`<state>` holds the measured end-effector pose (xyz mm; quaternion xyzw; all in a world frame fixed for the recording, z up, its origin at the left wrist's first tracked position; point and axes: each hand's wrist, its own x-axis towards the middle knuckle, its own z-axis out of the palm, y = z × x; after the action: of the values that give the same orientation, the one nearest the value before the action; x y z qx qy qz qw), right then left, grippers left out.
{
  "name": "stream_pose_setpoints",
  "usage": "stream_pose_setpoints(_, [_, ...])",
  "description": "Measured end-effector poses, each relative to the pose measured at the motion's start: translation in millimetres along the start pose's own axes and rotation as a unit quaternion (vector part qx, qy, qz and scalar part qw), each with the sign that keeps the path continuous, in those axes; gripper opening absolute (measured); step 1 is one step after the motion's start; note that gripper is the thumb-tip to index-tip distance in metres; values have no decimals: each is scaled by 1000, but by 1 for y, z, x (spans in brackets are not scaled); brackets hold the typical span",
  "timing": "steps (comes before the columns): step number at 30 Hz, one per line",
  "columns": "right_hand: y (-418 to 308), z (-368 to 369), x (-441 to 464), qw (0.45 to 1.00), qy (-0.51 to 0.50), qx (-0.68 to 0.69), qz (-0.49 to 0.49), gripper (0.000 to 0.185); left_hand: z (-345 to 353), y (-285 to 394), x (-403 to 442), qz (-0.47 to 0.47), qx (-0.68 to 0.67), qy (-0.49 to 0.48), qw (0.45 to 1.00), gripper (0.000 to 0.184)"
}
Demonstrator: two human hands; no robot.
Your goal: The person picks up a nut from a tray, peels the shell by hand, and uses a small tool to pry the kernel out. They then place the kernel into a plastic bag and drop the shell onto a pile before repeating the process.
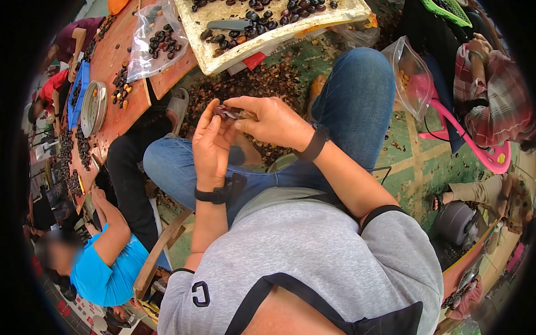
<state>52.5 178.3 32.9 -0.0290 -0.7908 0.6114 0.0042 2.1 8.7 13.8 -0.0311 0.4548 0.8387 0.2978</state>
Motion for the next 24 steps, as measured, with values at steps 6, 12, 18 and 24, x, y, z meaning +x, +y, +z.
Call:
stream_pose_setpoints(6, [2, 13, -4, 994, -27, 95, 50, 47, -5, 0, 2, 67, 36, 1, 997, 30])
stream_pose_setpoints(12, [-3, 14, -6, 995, -8, 92, 44, 48, -1, 1, 2, 80, 60, 9, 995, 28])
stream_pose_setpoints(18, [-2, 17, -6, 999, 21, 30, 35, 47, 0, 2, 2, 70, 45, 10, 996, 28])
stream_pose_setpoints(24, [-1, 17, -6, 998, 25, 49, 37, 42, 4, 3, -1, 79, 94, 24, 992, 29])
